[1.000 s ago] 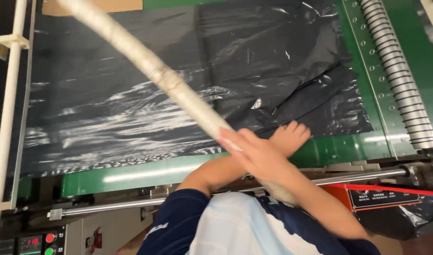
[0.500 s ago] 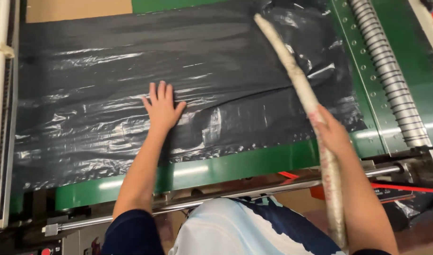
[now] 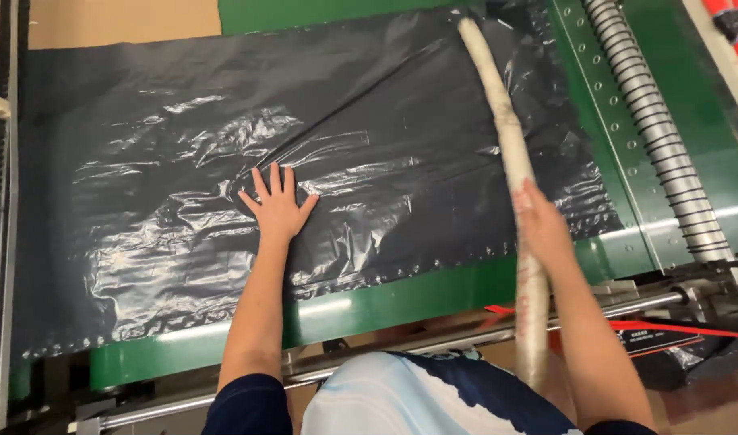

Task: The person uses a long cylindrical tool to repeatedly smooth and press a large black plastic sheet on a green conveyor belt. The person holds the sheet with one hand while rolling the tool back and forth across the surface to flatten it.

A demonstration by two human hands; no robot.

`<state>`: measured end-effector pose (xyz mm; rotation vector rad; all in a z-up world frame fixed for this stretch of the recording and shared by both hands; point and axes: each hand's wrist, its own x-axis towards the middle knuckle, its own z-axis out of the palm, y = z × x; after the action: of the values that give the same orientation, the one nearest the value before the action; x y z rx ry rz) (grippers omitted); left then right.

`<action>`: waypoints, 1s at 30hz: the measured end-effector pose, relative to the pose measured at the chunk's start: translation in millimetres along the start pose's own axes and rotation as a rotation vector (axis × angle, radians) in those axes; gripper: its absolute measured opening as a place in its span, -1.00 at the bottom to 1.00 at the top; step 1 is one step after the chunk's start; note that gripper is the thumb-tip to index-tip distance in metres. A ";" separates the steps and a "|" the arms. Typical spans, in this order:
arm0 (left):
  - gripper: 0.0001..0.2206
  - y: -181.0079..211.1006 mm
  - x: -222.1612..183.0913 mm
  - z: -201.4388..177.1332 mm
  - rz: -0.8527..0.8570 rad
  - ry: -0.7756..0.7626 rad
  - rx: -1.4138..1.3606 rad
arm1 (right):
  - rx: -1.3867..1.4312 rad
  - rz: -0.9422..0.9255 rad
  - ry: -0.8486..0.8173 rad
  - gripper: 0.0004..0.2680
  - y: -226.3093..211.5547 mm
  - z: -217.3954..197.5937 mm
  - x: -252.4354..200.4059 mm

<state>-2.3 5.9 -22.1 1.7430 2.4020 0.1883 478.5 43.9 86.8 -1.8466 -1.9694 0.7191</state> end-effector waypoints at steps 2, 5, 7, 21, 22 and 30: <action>-0.25 2.3 2.4 0.6 0.000 0.007 -0.002 | -0.011 0.069 -0.006 -0.59 12.8 -2.6 11.2; -0.25 1.6 0.6 -1.5 -0.011 -0.002 0.017 | 0.024 0.161 -0.055 -0.58 13.2 2.8 26.1; -0.25 0.3 -3.3 -10.4 -0.041 -0.010 0.030 | 0.063 0.167 -0.107 -0.58 -5.9 3.9 24.4; -0.67 -75.6 -40.2 -236.8 0.196 1.187 -0.446 | 0.117 -0.666 -0.394 -0.65 -229.5 65.4 -102.6; -0.67 -91.6 -21.3 -213.4 0.213 1.180 -0.459 | 0.116 -0.651 -0.379 -0.65 -221.8 71.2 -96.9; -0.33 -82.7 48.6 -46.6 -0.269 0.167 -0.056 | -0.140 0.235 -0.064 -0.55 -67.8 21.5 -11.1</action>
<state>-103.6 26.4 4.0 1.4129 2.6889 0.3747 411.9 28.5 109.5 -2.1911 -1.9045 0.7312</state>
